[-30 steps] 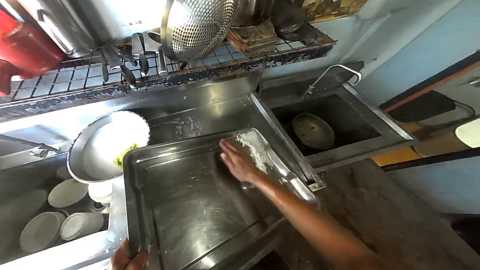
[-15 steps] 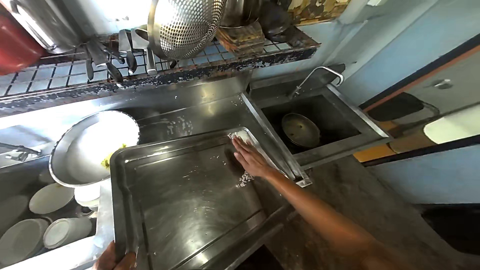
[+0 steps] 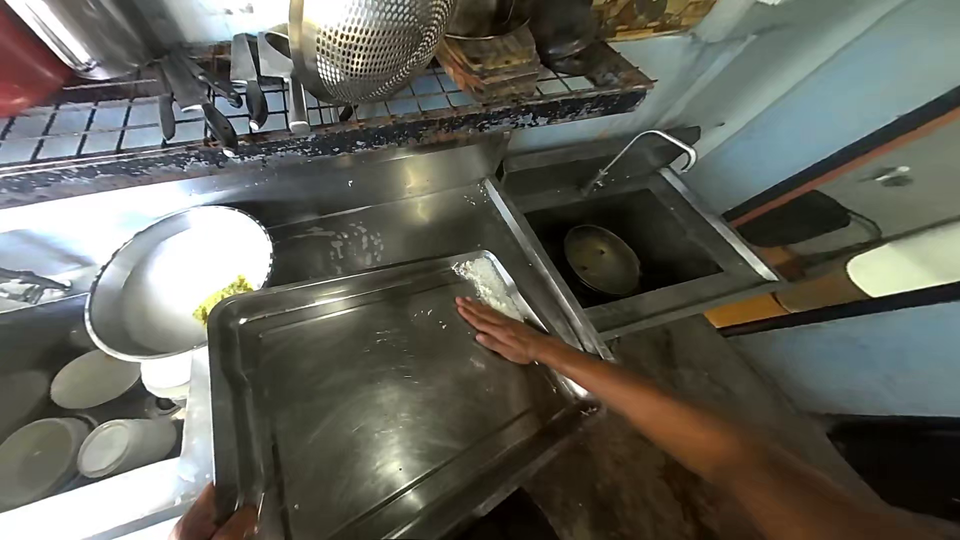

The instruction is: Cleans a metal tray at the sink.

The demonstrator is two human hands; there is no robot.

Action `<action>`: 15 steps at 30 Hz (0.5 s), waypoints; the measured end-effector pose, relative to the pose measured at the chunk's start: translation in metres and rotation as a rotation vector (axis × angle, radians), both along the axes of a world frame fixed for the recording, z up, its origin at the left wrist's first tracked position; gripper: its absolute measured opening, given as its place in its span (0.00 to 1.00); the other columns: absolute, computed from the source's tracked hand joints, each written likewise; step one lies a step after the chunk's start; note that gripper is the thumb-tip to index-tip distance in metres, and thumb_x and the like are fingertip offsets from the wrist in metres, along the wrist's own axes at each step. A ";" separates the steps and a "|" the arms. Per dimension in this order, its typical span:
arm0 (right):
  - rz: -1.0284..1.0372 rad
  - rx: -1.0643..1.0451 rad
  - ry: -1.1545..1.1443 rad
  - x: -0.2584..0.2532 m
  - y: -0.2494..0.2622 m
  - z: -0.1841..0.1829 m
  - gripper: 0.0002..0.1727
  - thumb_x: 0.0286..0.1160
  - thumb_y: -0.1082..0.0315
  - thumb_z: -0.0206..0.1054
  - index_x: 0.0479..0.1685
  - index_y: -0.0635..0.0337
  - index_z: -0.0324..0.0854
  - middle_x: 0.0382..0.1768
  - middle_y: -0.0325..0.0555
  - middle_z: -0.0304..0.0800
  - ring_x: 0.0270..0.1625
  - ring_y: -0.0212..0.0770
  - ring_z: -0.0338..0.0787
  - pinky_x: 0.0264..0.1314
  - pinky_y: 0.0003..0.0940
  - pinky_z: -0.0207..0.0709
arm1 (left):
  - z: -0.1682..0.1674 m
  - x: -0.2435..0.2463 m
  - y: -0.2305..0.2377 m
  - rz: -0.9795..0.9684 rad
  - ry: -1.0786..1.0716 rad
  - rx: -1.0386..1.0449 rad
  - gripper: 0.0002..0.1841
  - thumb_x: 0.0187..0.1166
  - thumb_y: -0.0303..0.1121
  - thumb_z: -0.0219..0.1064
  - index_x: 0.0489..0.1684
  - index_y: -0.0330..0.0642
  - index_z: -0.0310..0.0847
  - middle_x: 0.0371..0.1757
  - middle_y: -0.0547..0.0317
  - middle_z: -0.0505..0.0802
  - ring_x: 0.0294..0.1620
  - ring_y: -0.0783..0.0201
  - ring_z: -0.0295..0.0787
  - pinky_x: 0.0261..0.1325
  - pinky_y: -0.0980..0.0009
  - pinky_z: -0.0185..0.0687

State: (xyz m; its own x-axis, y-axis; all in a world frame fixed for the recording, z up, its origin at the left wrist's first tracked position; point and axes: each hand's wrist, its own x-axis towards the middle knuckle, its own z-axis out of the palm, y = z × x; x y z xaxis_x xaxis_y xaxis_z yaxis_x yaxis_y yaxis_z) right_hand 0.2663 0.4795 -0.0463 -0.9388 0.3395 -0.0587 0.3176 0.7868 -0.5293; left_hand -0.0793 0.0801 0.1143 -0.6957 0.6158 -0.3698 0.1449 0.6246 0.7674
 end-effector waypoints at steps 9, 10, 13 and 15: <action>-0.157 0.203 0.223 -0.076 0.005 0.006 0.29 0.94 0.53 0.44 0.82 0.58 0.76 0.87 0.46 0.71 0.90 0.43 0.67 0.94 0.47 0.59 | 0.000 0.004 -0.003 0.028 0.014 -0.024 0.14 0.58 0.21 0.67 0.44 0.29 0.80 0.32 0.58 0.89 0.31 0.73 0.86 0.38 0.68 0.86; -0.125 0.193 0.250 -0.090 -0.016 0.015 0.28 0.93 0.53 0.46 0.80 0.56 0.78 0.85 0.45 0.73 0.89 0.42 0.70 0.92 0.45 0.62 | -0.001 0.003 -0.003 0.028 0.015 -0.021 0.14 0.58 0.21 0.67 0.44 0.28 0.80 0.32 0.57 0.89 0.31 0.72 0.86 0.38 0.68 0.85; 0.072 0.106 0.140 -0.125 -0.070 0.033 0.29 0.94 0.53 0.46 0.88 0.51 0.69 0.92 0.38 0.61 0.94 0.37 0.57 0.97 0.45 0.49 | -0.001 0.004 -0.001 0.026 0.013 -0.023 0.15 0.58 0.21 0.66 0.45 0.29 0.80 0.33 0.58 0.90 0.32 0.72 0.87 0.39 0.68 0.86; 0.084 0.066 0.107 -0.136 -0.076 0.028 0.31 0.96 0.54 0.43 0.94 0.53 0.58 0.96 0.39 0.50 0.97 0.38 0.46 0.99 0.50 0.41 | 0.001 0.004 -0.001 0.022 0.016 -0.029 0.15 0.59 0.21 0.66 0.46 0.29 0.81 0.32 0.58 0.90 0.32 0.72 0.87 0.39 0.68 0.86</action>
State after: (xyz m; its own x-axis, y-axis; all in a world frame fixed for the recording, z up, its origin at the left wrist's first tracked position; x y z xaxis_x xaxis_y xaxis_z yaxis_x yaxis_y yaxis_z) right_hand 0.1307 0.4035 -0.0179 -0.9638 0.2591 0.0631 0.1936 0.8424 -0.5029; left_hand -0.0755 0.0789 0.1153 -0.7151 0.5893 -0.3760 0.1430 0.6498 0.7466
